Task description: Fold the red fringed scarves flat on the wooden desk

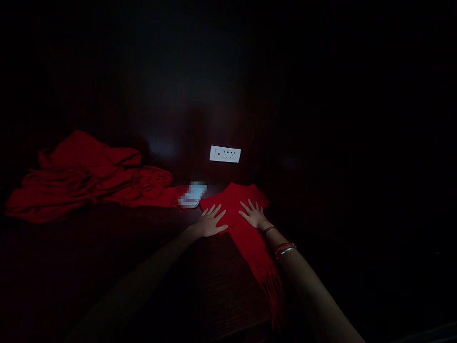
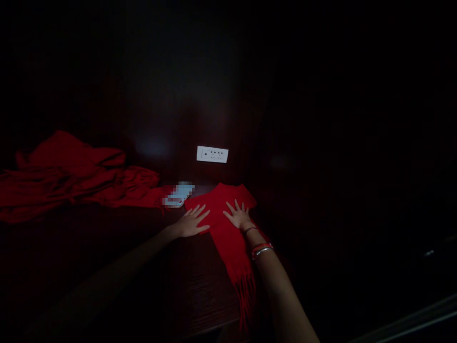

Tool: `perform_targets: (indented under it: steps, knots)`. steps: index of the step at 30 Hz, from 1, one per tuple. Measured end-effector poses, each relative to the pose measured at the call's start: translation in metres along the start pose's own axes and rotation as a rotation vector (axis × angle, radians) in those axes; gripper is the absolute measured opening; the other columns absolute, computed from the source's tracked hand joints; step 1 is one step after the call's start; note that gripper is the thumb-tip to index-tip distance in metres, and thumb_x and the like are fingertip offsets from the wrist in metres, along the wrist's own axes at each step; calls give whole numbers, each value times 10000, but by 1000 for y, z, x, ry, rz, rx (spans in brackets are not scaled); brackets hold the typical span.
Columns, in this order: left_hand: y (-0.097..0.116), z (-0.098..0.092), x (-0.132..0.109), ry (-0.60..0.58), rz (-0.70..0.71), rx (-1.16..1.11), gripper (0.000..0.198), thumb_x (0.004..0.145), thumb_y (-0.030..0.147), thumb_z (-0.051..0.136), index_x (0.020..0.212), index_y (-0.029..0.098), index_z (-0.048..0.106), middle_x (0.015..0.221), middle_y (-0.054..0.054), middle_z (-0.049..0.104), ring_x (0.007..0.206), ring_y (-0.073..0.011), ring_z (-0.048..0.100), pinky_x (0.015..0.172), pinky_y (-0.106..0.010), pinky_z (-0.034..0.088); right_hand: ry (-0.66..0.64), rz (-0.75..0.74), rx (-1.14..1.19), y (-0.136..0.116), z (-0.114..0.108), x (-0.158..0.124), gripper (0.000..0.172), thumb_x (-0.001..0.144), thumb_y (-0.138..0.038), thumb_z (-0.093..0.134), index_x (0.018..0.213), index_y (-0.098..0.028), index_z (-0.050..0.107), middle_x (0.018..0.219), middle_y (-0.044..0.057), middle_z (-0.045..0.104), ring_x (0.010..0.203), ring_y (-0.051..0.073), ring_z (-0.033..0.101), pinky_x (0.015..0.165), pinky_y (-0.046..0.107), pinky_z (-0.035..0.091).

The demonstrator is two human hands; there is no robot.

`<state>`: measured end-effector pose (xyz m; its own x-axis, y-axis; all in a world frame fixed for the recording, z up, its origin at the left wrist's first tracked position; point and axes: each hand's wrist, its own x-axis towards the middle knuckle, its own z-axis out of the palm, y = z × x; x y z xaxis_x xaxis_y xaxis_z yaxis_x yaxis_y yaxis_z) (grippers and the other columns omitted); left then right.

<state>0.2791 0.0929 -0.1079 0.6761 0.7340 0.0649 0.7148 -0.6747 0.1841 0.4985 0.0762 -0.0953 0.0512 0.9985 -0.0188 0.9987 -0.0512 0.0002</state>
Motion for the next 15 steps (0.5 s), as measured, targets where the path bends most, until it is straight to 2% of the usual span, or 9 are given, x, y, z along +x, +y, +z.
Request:
perform_targets:
  steps: [4,7,9,11,12,15]
  knots:
    - [4,1,-13,37,8,28,689,734,630,216,1294,228,182,1362,-77,91,1229,-261,75,970,-402,108,-3,-15,-3,-5,-1,-9,636,735,-636,103,1293,-330,82,1378,27,17,1220,318,42,933,492,76]
    - [8,1,-26,53,-6,45,701,727,637,224,1293,224,190,1362,-81,91,1228,-267,73,971,-409,102,-4,-63,23,-7,-7,-9,647,737,-635,133,1294,-306,130,1373,35,85,1222,294,74,946,461,84]
    - [10,-1,-31,51,-9,42,709,724,645,214,1293,224,188,1362,-84,91,1228,-271,66,969,-416,105,83,-54,54,-5,-15,0,617,771,-586,138,1291,-256,188,1358,56,154,1223,257,105,960,412,105]
    - [11,-4,-28,40,-20,25,692,728,645,192,1291,242,189,1364,-75,84,1229,-271,62,961,-431,119,178,21,75,-3,-23,14,588,805,-523,130,1282,-194,228,1341,83,200,1223,228,118,963,372,126]
    - [11,-6,-25,49,-30,18,676,733,641,180,1289,255,189,1366,-69,75,1230,-270,57,957,-439,124,186,74,85,-1,-26,22,589,809,-514,129,1282,-178,228,1340,93,201,1223,229,120,961,371,135]
    - [8,-7,-7,115,-96,13,645,747,624,165,1287,271,187,1368,-63,63,1228,-281,47,946,-464,130,14,195,112,5,-27,47,654,766,-585,137,1305,-214,136,1362,92,119,1221,265,119,943,431,141]
